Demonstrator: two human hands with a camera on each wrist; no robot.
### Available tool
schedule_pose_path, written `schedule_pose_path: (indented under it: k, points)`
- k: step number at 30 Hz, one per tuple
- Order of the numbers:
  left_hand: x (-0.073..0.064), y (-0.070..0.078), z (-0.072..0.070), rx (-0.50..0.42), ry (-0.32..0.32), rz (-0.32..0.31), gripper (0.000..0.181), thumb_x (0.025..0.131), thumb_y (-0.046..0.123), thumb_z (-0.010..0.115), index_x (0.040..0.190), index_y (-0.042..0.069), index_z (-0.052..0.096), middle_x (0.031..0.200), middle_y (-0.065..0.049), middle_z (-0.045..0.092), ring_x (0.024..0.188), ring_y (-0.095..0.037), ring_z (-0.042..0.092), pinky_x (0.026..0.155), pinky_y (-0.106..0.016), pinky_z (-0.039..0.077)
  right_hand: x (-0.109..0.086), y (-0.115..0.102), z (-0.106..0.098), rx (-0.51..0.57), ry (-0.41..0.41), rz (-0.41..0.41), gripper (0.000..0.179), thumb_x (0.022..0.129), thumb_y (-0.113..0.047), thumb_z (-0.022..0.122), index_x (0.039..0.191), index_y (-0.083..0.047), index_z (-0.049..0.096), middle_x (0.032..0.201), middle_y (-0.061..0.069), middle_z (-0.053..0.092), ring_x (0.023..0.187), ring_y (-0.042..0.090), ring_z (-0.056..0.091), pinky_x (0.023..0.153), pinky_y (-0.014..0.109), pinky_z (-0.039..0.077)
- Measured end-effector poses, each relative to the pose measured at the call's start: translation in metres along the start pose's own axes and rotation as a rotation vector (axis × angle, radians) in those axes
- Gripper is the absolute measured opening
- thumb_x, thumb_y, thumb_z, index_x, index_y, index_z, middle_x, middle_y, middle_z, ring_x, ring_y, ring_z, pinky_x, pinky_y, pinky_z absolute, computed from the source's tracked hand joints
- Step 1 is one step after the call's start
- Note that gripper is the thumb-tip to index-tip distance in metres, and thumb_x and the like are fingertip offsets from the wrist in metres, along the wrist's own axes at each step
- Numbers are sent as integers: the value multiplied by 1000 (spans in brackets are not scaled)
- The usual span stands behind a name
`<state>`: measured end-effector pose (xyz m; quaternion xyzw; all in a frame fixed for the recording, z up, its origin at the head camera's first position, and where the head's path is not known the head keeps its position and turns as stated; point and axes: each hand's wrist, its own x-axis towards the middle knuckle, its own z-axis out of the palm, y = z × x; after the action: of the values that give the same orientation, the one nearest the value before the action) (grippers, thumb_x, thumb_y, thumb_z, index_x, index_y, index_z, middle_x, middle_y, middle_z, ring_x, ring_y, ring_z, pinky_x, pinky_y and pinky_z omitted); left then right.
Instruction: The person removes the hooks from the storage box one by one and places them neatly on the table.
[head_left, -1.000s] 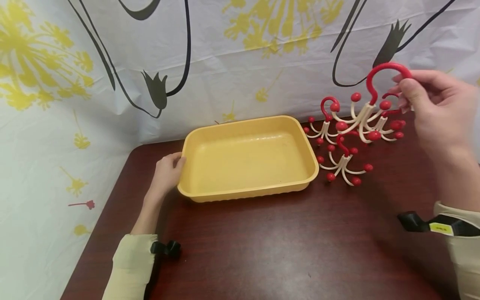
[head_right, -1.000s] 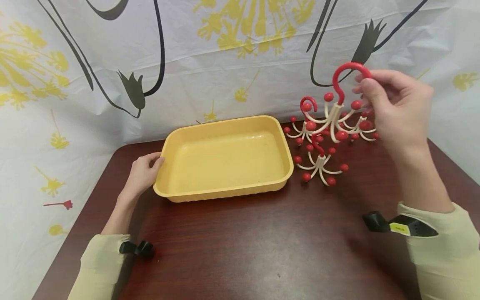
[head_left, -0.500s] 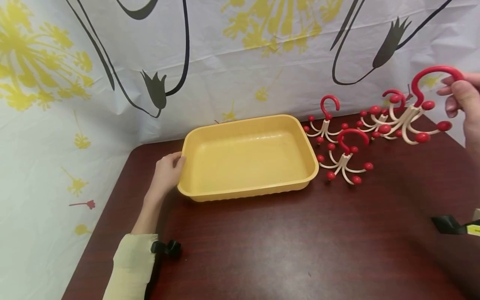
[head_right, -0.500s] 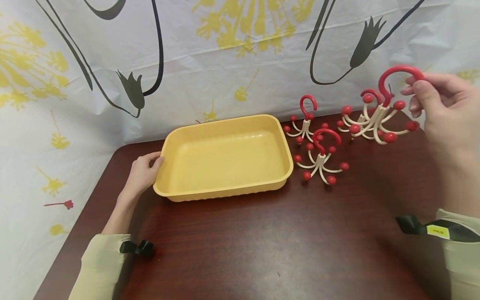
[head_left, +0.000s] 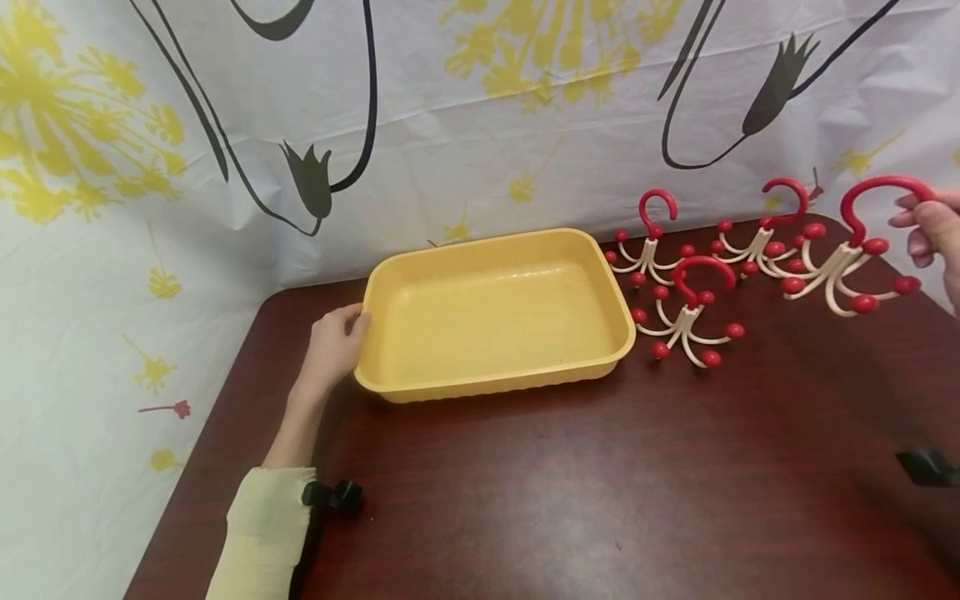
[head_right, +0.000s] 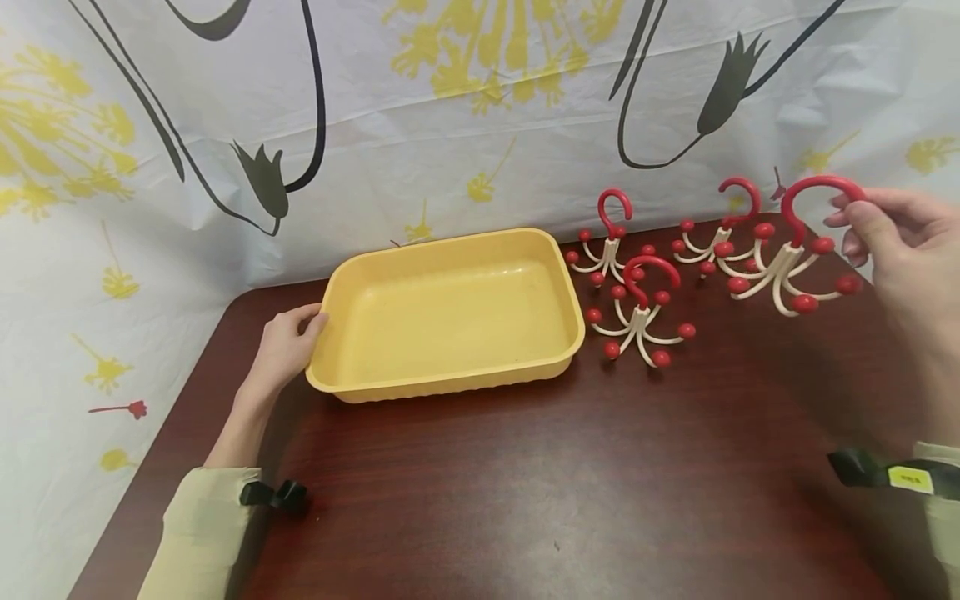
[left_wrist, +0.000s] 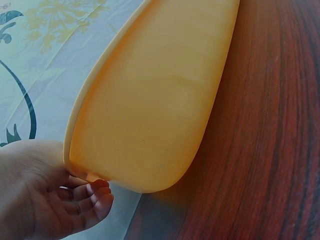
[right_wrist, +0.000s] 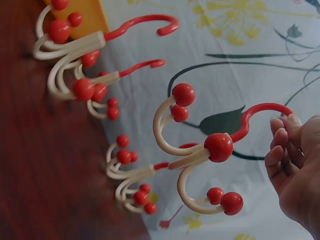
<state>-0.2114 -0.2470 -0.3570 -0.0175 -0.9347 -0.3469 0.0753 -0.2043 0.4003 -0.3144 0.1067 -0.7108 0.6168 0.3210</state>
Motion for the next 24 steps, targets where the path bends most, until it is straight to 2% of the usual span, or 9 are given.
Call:
schedule_pose_path:
  k: [2, 5, 13, 15, 18, 24]
  points:
    - [0, 0, 0, -3, -2, -1, 43, 106, 17, 48, 139, -10, 54, 133, -29, 59, 117, -39, 59, 99, -51, 48, -3, 5, -2, 96, -18, -11, 22, 103, -4, 53, 99, -12, 73, 80, -9, 72, 53, 6, 42, 50, 8, 36]
    - [0, -1, 0, -6, -4, -1, 43, 106, 18, 48, 139, -10, 54, 133, -28, 59, 116, -38, 60, 99, -51, 48, -6, 13, -3, 181, -31, -19, 22, 101, 1, 54, 100, -7, 74, 81, -5, 74, 53, 6, 45, 50, 7, 39]
    - [0, -1, 1, -3, -9, 0, 43, 107, 18, 48, 139, -10, 53, 134, -29, 58, 117, -39, 59, 99, -52, 48, -14, 38, -9, 424, -32, 34, 13, 95, 5, 63, 104, 10, 72, 82, 8, 76, 54, 9, 57, 50, 12, 45]
    - [0, -1, 1, -3, -12, 1, 44, 107, 19, 48, 140, -10, 53, 135, -29, 58, 117, -39, 59, 98, -52, 49, -16, 47, -13, 424, -53, 20, 16, 95, 6, 62, 107, 12, 71, 84, 8, 76, 55, 9, 58, 51, 11, 46]
    - [0, -1, 1, -3, -14, 4, 44, 107, 19, 47, 140, -10, 52, 135, -29, 58, 117, -39, 59, 98, -52, 49, -19, 53, -16, 392, -62, 47, 16, 95, 5, 63, 108, 11, 71, 85, 6, 76, 55, 9, 56, 52, 11, 46]
    - [0, 0, 0, -3, -4, 8, 44, 107, 19, 48, 139, -11, 53, 135, -29, 58, 119, -39, 58, 100, -52, 48, -27, 43, -11, 288, -109, 105, 19, 98, 7, 57, 104, 2, 74, 83, 1, 76, 56, 7, 54, 53, 11, 45]
